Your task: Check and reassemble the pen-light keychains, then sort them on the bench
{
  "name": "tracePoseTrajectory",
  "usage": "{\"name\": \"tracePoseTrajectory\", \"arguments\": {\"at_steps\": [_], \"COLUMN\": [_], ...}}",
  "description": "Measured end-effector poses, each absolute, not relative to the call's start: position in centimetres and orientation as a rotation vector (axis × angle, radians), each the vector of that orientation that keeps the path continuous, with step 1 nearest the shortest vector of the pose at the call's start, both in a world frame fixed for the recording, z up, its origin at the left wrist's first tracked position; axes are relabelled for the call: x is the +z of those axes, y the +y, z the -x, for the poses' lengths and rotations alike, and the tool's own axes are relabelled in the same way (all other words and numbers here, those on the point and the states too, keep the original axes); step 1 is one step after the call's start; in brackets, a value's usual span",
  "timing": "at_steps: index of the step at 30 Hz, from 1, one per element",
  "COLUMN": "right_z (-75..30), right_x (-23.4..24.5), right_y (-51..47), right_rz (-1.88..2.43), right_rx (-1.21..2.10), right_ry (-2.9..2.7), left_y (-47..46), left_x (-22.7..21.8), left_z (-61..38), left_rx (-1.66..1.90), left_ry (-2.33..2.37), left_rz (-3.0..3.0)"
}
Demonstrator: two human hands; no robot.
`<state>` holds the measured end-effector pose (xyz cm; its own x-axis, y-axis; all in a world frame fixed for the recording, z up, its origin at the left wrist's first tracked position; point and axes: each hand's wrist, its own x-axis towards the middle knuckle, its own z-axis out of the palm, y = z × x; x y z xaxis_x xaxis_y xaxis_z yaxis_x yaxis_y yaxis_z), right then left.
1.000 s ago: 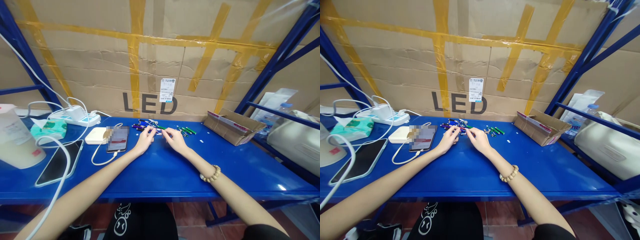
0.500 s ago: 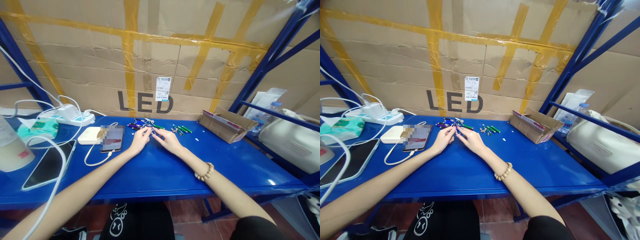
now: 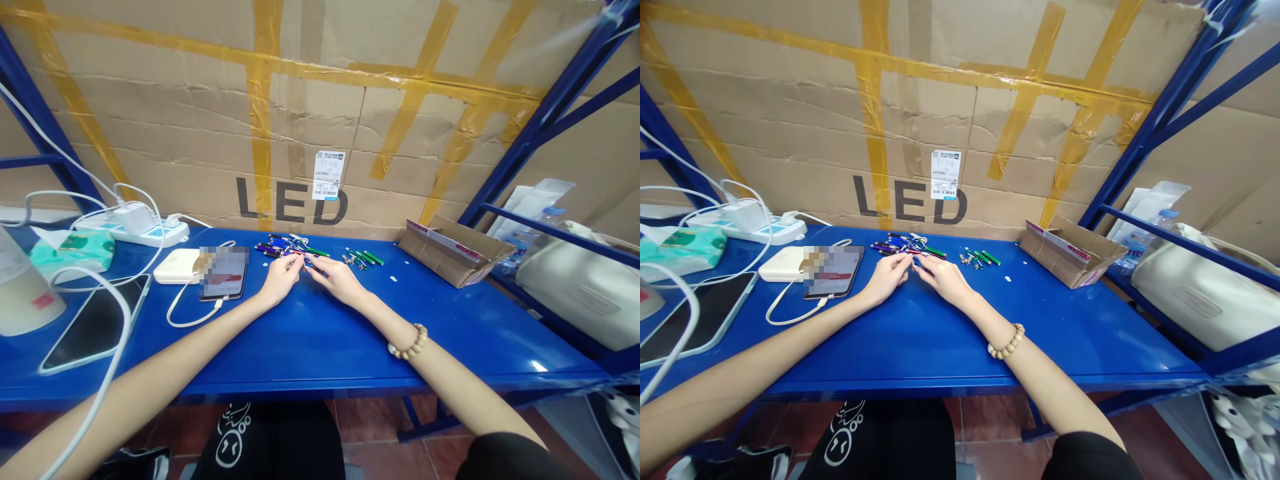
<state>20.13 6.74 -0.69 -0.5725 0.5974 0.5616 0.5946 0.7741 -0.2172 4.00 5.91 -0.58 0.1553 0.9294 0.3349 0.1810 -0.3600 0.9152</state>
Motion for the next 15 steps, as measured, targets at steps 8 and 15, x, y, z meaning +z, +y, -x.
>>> {"name": "tracePoseTrajectory", "arguments": {"at_steps": [8, 15], "right_z": [-20.08, -20.1], "right_x": [-0.83, -0.92], "right_y": [7.2, 7.04], "right_rz": [0.814, 0.928], "right_rx": [0.015, -0.055], "right_ry": [-2.357, -2.378], "left_y": [6.09, 6.0], "left_x": [-0.72, -0.75], "left_z": [-3.99, -4.03], "left_rx": [1.254, 1.281], "left_ry": [1.076, 1.064], "left_rz": [-1.674, -1.67]}}
